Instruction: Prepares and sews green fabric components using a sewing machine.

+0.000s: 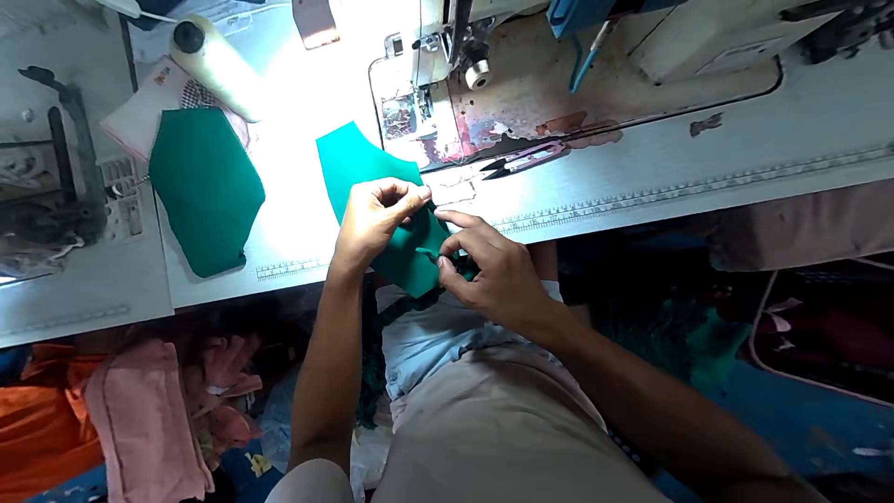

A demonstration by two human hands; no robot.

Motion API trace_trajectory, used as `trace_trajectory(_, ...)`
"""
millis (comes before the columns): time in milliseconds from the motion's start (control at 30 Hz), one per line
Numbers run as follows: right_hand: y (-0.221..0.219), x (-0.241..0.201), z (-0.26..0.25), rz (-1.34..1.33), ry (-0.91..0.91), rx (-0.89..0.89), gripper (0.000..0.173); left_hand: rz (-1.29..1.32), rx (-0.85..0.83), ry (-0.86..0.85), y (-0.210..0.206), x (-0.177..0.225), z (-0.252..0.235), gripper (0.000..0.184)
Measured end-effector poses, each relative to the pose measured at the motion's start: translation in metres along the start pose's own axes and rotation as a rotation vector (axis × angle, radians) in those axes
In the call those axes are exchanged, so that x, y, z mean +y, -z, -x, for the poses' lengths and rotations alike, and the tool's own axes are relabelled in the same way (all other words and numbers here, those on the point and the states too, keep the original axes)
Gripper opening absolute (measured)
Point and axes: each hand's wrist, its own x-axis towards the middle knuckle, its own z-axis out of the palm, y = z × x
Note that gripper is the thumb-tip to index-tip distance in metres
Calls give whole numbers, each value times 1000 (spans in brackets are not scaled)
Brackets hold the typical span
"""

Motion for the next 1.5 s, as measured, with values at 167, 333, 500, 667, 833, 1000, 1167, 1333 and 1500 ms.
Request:
trace_trajectory(167, -1, 1, -1, -51, -43, -43, 13, 5, -3, -5, 0, -1, 0, 9)
trace_trajectory(333, -1, 4, 0, -72, -150, -113, 16, 34, -41, -20, 5, -1, 2, 7)
trace_trajectory(500, 1, 4, 2, -42, -148, -132, 17, 13, -27, 5, 26, 12, 15, 5)
trace_trajectory(667, 10, 4, 1, -160, -142, -126, 14, -643, 139, 37, 67, 9, 38, 17)
trace_trajectory(833, 17, 0, -12, -472, -380, -93, 11, -910, 219, 29, 70, 1, 49, 24)
trace_trajectory(1000, 17, -4, -38, -682, -516, -72, 11, -578, 165, -250, 34, 19, 33, 34)
trace_trajectory(1167, 8, 2, -54, -791, -569, -36, 10, -64, -139, -176, 15, 17, -2, 21)
trace_trajectory(1333, 9, 12, -48, -261, -279, -54, 40, -303, -65, -122, 20, 13, -21, 7)
trace_trajectory(1500, 2, 20, -55, 120, -58, -16, 38, -738, 37, -183, 17, 10, -42, 20)
